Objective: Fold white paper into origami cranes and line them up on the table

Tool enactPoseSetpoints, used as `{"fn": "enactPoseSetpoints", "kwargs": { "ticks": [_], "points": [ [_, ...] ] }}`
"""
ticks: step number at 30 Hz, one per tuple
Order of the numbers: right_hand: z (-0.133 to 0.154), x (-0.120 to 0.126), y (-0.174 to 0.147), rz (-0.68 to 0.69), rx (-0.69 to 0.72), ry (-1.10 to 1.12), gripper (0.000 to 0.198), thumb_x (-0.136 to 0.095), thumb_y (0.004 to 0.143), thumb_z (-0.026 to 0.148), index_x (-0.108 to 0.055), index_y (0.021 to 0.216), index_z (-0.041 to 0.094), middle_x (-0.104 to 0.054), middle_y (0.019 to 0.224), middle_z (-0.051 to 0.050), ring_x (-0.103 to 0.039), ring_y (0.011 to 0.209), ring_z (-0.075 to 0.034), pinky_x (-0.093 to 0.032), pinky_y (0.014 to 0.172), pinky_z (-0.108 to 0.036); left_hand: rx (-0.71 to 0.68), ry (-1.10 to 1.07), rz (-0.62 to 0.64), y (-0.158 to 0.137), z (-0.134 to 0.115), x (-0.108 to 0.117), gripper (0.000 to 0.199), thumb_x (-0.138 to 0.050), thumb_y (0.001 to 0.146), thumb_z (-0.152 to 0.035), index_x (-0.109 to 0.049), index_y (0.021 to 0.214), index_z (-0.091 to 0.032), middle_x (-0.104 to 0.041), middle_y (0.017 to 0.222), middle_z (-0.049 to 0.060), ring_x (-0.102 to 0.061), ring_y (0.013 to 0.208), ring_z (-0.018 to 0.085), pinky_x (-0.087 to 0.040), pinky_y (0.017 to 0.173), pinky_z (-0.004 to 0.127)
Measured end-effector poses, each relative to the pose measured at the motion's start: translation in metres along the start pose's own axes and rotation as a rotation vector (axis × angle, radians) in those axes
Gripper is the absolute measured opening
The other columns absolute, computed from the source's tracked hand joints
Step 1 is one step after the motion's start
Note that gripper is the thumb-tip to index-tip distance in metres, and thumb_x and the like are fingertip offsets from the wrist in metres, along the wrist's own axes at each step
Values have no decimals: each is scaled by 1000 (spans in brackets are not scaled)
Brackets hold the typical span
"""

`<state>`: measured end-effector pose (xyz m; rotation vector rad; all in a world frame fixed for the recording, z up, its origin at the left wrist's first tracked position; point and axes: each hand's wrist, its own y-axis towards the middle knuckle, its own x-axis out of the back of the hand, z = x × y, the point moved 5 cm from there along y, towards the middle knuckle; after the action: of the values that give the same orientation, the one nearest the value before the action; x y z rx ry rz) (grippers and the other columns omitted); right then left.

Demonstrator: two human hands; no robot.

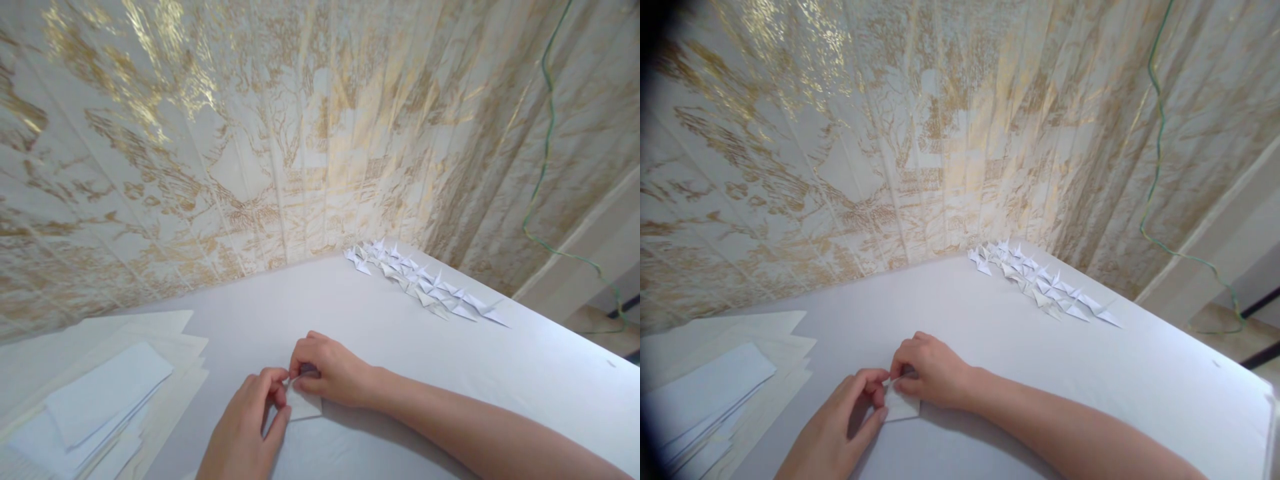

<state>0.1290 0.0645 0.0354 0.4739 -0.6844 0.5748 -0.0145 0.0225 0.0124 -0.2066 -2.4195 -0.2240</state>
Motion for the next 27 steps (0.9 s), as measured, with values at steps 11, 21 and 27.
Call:
{"fn": "enactPoseSetpoints", "kwargs": {
  "ticks": [11, 21, 27],
  "points": [
    [-6, 1, 0, 75, -98, -128, 4, -68, 78, 14, -67, 81, 16, -59, 68, 3, -50, 66, -12, -38, 64, -21, -106, 226, 66, 4, -2, 3, 9, -57, 83, -25, -63, 90, -23, -65, 92, 4, -59, 92, 26, -48, 85, 45],
    [-9, 4, 2, 175, 164, -12, 11, -71, 77, 6, -65, 77, 15, -61, 75, 3, -54, 77, -12, -42, 85, -24, -137, 237, 100, 7, 1, 4, 8, -55, 86, -27, -61, 82, -24, -65, 89, 2, -57, 89, 24, -47, 80, 40],
    [-15, 1, 2, 209, 246, 4, 8, -71, 78, 7, -67, 79, 15, -61, 76, 2, -55, 77, -12, -42, 86, -24, -173, 274, 73, 6, -8, 7, 17, -53, 86, -22, -59, 71, -24, -63, 79, 0, -58, 81, 21, -46, 75, 34]
  ]
}}
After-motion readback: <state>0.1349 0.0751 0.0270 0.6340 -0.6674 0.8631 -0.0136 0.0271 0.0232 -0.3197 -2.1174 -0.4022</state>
